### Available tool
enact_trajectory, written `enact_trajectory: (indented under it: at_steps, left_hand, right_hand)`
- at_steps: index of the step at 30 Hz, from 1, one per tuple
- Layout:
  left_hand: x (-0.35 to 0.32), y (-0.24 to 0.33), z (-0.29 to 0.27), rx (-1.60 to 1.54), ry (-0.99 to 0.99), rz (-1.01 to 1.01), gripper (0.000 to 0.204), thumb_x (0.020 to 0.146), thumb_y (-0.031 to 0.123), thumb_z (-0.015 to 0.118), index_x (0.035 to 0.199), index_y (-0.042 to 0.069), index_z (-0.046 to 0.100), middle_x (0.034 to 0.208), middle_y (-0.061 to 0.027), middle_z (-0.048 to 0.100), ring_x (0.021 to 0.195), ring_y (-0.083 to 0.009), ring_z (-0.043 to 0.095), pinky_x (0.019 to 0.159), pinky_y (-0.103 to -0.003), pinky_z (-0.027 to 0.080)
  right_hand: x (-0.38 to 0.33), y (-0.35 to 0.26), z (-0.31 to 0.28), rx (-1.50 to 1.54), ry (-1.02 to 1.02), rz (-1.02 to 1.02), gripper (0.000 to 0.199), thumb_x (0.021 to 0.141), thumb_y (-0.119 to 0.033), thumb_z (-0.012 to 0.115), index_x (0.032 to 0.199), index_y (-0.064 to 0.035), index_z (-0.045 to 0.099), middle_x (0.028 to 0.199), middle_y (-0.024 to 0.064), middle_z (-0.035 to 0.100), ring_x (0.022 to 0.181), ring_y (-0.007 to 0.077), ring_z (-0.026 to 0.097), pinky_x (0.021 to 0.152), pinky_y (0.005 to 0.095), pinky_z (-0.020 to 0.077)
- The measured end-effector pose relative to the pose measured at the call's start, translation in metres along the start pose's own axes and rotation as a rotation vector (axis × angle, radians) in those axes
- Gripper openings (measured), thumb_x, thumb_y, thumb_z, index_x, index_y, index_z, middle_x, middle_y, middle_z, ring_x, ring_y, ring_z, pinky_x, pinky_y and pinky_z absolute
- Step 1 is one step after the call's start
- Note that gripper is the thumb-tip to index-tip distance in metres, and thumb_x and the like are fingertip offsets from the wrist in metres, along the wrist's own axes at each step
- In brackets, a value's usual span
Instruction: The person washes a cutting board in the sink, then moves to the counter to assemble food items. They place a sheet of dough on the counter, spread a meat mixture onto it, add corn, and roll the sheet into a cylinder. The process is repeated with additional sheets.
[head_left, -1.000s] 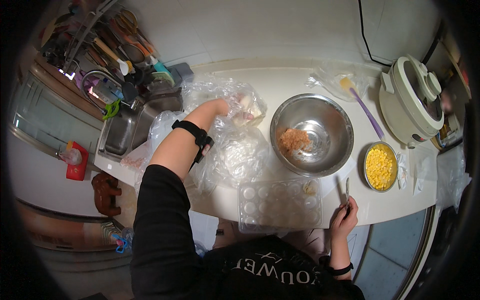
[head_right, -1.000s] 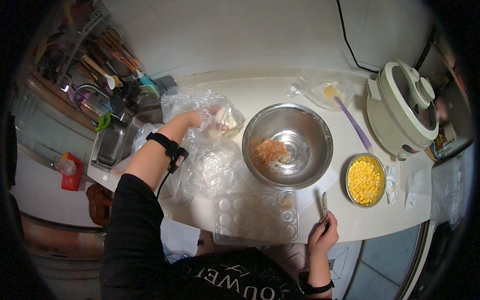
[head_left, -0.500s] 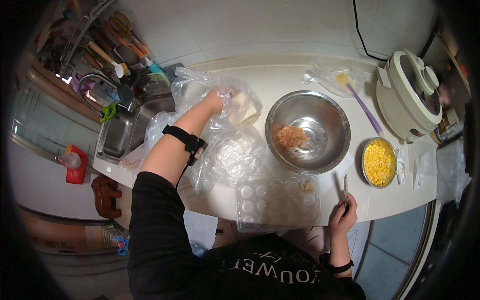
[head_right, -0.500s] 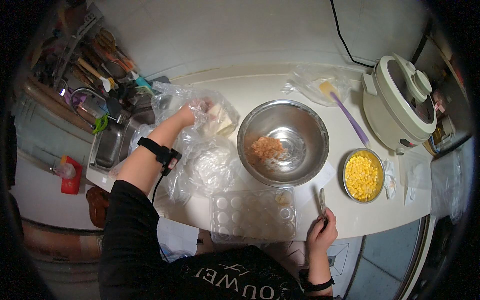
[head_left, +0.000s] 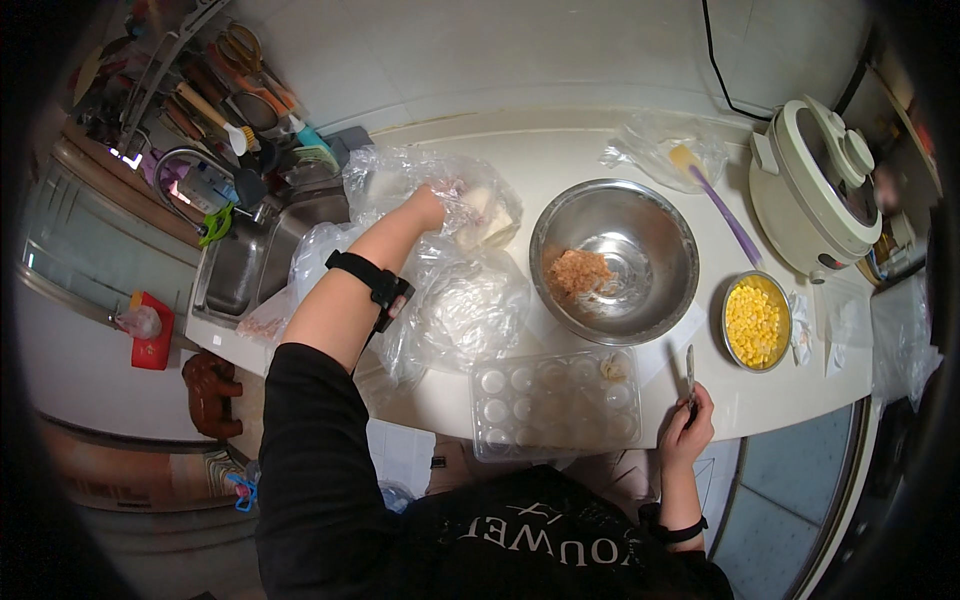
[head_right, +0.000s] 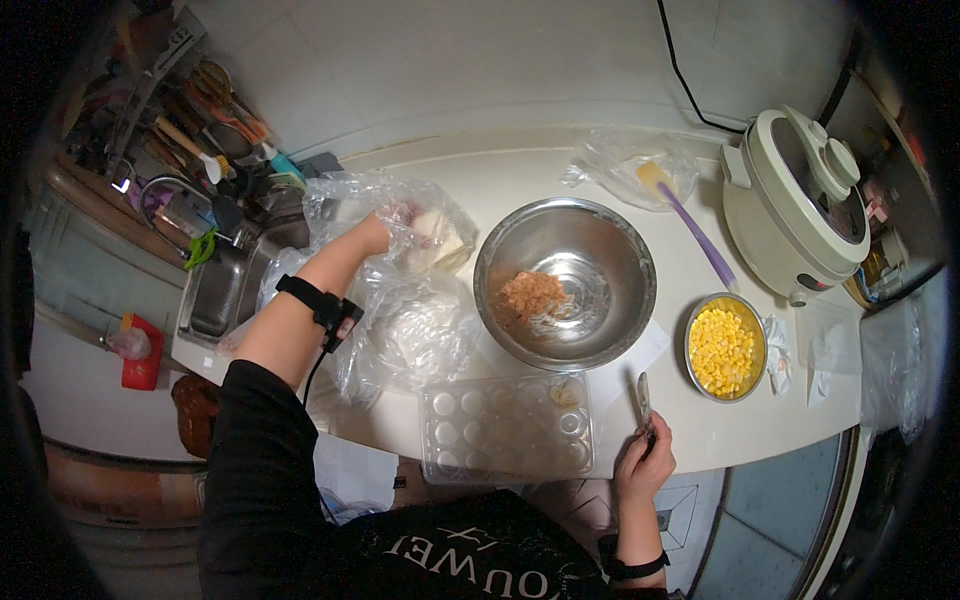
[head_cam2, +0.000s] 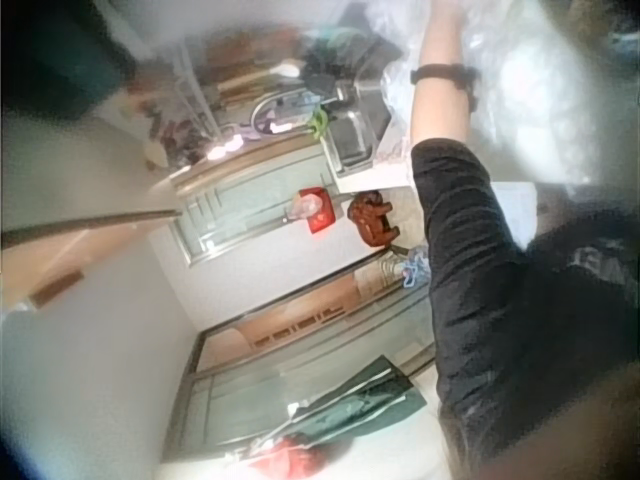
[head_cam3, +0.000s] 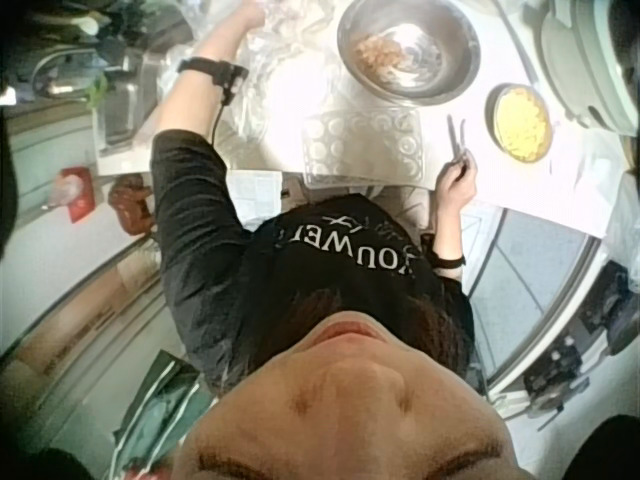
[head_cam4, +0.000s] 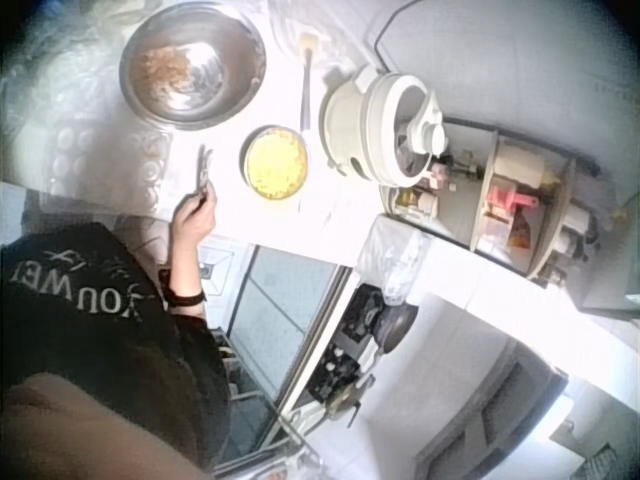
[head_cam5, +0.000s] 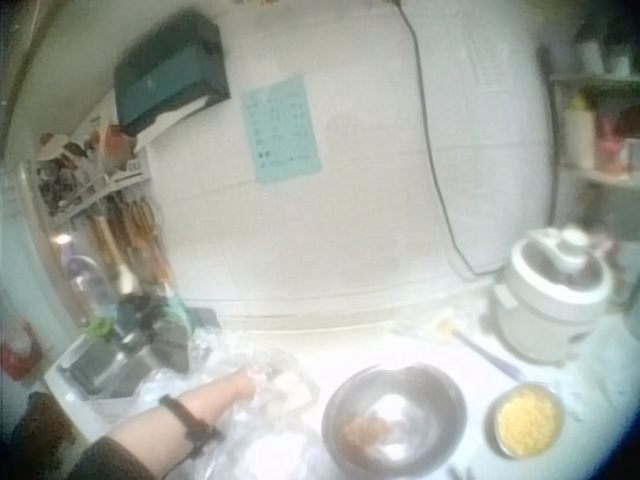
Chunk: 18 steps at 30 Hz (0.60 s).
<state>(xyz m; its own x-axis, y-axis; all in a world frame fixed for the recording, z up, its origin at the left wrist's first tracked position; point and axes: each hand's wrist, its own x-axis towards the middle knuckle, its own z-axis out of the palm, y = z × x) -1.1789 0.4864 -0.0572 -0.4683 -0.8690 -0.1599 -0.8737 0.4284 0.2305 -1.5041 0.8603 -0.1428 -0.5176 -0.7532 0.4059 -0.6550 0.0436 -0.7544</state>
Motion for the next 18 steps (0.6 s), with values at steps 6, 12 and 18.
enact_trajectory:
  at_steps: [6,12,18]
  left_hand:
    - [-0.008,0.001,0.000,-0.031,0.173,0.072,0.043,0.070,0.030,0.073,0.104,0.005,0.063,0.101,-0.0134,0.064,0.092,-0.0298,0.060,0.081,-0.035,0.048]
    - [-0.017,0.014,-0.005,-0.002,0.317,0.102,0.029,0.069,0.020,0.072,0.093,0.005,0.063,0.094,-0.0125,0.064,0.087,-0.0300,0.060,0.076,-0.035,0.048]
    - [-0.016,0.017,-0.007,0.036,0.305,0.074,0.028,0.068,0.020,0.072,0.089,0.005,0.061,0.087,-0.0134,0.063,0.083,-0.0319,0.060,0.072,-0.037,0.048]
  right_hand:
    - [0.000,0.000,0.001,-0.007,0.019,-0.001,0.030,0.081,0.002,0.041,0.108,0.0054,0.054,0.074,0.0129,0.059,0.062,0.0217,0.060,0.061,0.0294,0.0487]
    - [0.000,0.000,0.001,-0.006,0.010,0.011,0.030,0.080,0.004,0.040,0.106,0.0042,0.055,0.077,0.0133,0.060,0.063,0.0219,0.060,0.061,0.0296,0.0490]
    - [-0.001,0.001,0.001,0.005,0.005,0.031,0.030,0.079,0.004,0.041,0.105,0.0035,0.056,0.078,0.0139,0.060,0.064,0.0219,0.061,0.061,0.0302,0.0494]
